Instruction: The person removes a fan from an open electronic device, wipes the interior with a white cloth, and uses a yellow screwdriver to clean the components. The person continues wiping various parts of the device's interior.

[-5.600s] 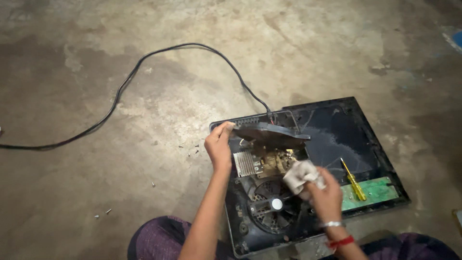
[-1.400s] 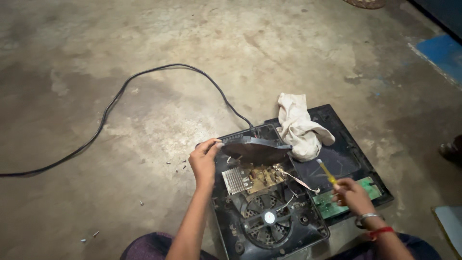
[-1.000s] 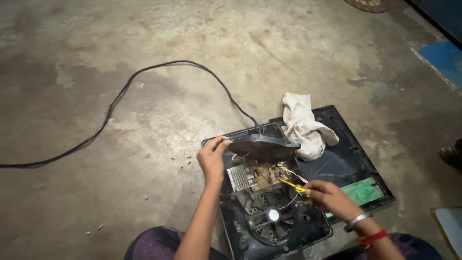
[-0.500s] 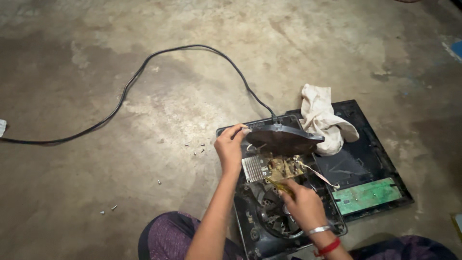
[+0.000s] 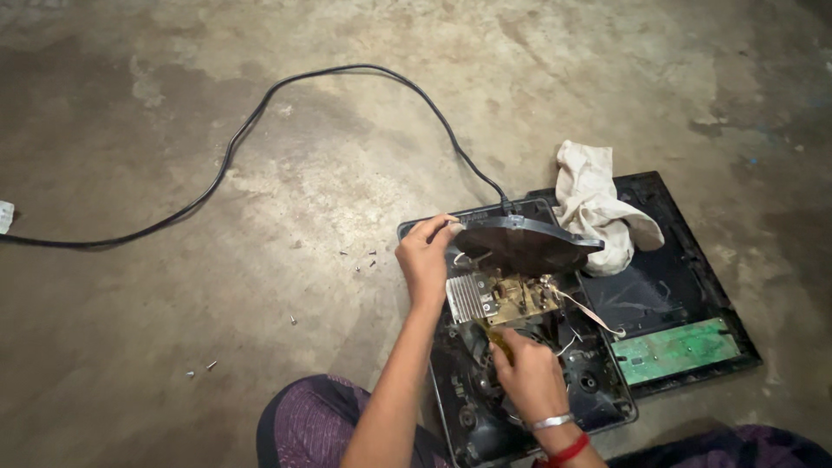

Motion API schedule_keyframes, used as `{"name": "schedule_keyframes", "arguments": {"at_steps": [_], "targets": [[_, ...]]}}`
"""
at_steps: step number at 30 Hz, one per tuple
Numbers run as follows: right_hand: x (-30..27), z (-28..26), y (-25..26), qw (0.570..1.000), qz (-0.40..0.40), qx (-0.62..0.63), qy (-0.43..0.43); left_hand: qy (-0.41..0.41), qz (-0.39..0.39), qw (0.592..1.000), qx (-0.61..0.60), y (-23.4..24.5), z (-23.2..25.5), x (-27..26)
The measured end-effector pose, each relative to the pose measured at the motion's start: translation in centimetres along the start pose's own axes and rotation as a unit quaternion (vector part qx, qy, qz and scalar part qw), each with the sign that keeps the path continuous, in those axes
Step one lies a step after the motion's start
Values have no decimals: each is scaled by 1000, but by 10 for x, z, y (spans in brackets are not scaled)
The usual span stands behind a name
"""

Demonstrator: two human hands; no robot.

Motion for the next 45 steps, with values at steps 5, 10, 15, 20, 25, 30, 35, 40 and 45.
{"name": "schedule_keyframes", "arguments": {"at_steps": [5,10,15,20,25,30,35,40,45], "targets": [[-1,-3,-4,998,1,-60,21,7,3,1000,-10,-1,-1,1],[-2,-7,-13,996,37,-69,40,17,-2,1000,-6,-1,-1,2],[-2,-10,-23,993,15,-120,8,4,1,1000,-8,-1,-3,4],[14,3,-20,998,43,1,43,-7,4,1000,2,-1,-6,4],[2,3,-17,996,71,5,56,12,-2,1000,3,-1,-6,4],[-10,-4,-22,994,76,-26,69,13,-1,1000,-10,-1,-10,4],[-7,-8,-26,994,57,-69,63,2,3,1000,-22,-1,-11,5],[4,-12,-30,993,44,-91,62,6,8,1000,-6,0,-9,4],[12,-9,-35,991,16,-118,63,-6,6,1000,-6,-1,-7,6]]}}
Point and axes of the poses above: each hand's wrist, its own x-axis towards the middle knuckle, its own y-axis out of the back of the hand, z = x × y, the point moved 1 cm from there along x, towards the middle knuckle, and after that the axes turned 11 degrees about -z, right-handed, at the moved point
